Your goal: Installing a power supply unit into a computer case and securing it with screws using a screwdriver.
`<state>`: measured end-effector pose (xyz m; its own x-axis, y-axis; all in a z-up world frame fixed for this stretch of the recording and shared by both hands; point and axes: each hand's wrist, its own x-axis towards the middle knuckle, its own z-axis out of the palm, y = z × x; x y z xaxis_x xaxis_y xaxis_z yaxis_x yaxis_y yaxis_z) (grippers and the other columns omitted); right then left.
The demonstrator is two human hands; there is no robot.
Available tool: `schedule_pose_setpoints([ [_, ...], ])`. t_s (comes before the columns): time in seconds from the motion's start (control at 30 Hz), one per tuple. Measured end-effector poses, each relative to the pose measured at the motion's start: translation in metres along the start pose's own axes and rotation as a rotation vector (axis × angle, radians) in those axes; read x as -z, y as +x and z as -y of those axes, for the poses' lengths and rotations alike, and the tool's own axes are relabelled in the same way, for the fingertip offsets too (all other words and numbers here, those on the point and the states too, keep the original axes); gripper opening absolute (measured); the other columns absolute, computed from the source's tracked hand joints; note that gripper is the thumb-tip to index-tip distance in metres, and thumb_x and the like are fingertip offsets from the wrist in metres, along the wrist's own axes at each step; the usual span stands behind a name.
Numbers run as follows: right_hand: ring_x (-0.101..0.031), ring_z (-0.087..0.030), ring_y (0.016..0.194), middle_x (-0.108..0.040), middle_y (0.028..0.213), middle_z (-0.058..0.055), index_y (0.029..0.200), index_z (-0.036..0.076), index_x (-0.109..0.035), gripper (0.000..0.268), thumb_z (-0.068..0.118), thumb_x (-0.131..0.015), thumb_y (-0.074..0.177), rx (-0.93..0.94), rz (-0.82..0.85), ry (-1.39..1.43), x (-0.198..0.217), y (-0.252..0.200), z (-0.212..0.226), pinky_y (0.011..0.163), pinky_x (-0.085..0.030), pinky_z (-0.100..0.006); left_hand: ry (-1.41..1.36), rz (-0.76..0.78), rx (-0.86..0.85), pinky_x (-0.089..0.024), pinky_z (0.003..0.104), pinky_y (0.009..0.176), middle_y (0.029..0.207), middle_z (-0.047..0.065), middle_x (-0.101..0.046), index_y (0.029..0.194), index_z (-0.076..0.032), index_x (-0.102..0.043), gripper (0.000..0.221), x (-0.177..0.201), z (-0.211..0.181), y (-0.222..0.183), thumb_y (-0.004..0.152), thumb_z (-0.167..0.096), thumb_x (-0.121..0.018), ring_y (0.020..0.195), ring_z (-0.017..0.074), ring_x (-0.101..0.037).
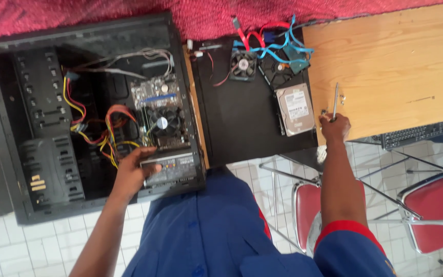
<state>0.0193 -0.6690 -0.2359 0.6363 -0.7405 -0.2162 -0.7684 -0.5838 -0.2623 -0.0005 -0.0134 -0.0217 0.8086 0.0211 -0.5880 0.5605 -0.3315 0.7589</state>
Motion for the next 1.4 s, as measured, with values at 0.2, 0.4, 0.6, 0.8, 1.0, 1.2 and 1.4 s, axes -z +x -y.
schedule_pose_setpoints([
  [0.2,-0.073,-0.032,0.087,-0.071,0.083,-0.002,0.093,0.033,-0.079,0.012,0.041,-0.080,0.085,-0.006,-0.063,-0.017,-0.015,0.012,0.002,0.077,-0.060,-0.046,-0.003,0.002,-0.018,-0.047,0.045,0.103,0.118,0.020,-0.072,0.126,-0.007,-0.071,0.064,0.002,0.000,0.002,0.065,-0.005,-0.090,0.119,0.0345,-0.065],
  [0.4,-0.064,-0.019,0.059,-0.061,0.064,0.000,0.097,0.032,-0.078,0.005,0.033,-0.079,0.093,0.024,-0.077,0.506,0.044,-0.031,0.047,0.056,-0.052,-0.035,0.029,-0.032,-0.026,-0.050,0.047,0.098,0.114,0.020,-0.074,0.127,-0.009,-0.071,0.062,-0.002,-0.013,-0.014,0.068,-0.009,-0.089,0.112,0.0377,-0.068],
  [0.6,-0.056,-0.009,0.047,-0.048,0.063,0.001,0.098,0.014,-0.057,0.012,0.025,-0.059,0.104,0.101,0.404,1.424,0.141,-0.186,0.150,0.046,-0.052,-0.022,0.353,-0.398,-0.445,-0.053,0.041,0.081,0.091,0.006,-0.071,0.113,-0.021,-0.077,0.022,-0.009,-0.009,-0.027,0.095,-0.031,-0.070,0.087,0.0297,-0.067],
  [0.8,-0.059,-0.020,0.040,-0.056,0.070,-0.010,0.088,0.003,-0.058,0.028,0.026,-0.067,0.101,0.423,0.922,1.701,0.139,-0.282,0.215,0.034,-0.048,-0.023,0.064,-0.234,-1.051,-0.057,0.040,0.074,0.091,0.010,-0.073,0.102,-0.010,-0.079,0.014,-0.051,-0.105,-0.072,0.091,-0.015,-0.071,0.080,0.0345,-0.071],
  [1.0,-0.052,-0.019,0.037,-0.054,0.075,-0.019,0.098,-0.008,-0.061,0.014,0.007,-0.061,0.099,0.527,1.188,1.659,0.121,-0.346,0.238,0.040,-0.053,-0.036,-0.127,-0.095,-1.080,-0.057,0.041,0.071,0.095,0.015,-0.070,0.110,-0.006,-0.079,0.023,-0.077,-0.126,-0.085,0.088,-0.013,-0.077,0.079,0.0344,-0.070],
  [1.2,-0.056,-0.021,0.051,-0.060,0.095,-0.025,0.113,-0.005,-0.054,0.023,0.011,-0.061,0.098,0.501,1.238,1.546,0.118,-0.356,0.231,0.052,-0.055,-0.041,-0.234,-0.163,-1.019,-0.058,0.036,0.068,0.090,0.012,-0.073,0.099,-0.006,-0.081,0.012,-0.074,-0.111,-0.093,0.088,-0.005,-0.076,0.077,0.0292,-0.074],
  [1.4,-0.077,-0.026,0.074,-0.068,0.103,-0.017,0.128,-0.001,-0.049,0.040,0.026,-0.058,0.100,0.855,0.929,0.987,0.172,-0.359,0.227,0.070,-0.061,-0.037,-0.659,-0.114,-0.870,-0.059,0.035,0.077,0.091,0.019,-0.074,0.094,0.001,-0.075,0.016,-0.055,-0.077,-0.087,0.080,0.005,-0.082,0.086,0.0265,-0.073],
])
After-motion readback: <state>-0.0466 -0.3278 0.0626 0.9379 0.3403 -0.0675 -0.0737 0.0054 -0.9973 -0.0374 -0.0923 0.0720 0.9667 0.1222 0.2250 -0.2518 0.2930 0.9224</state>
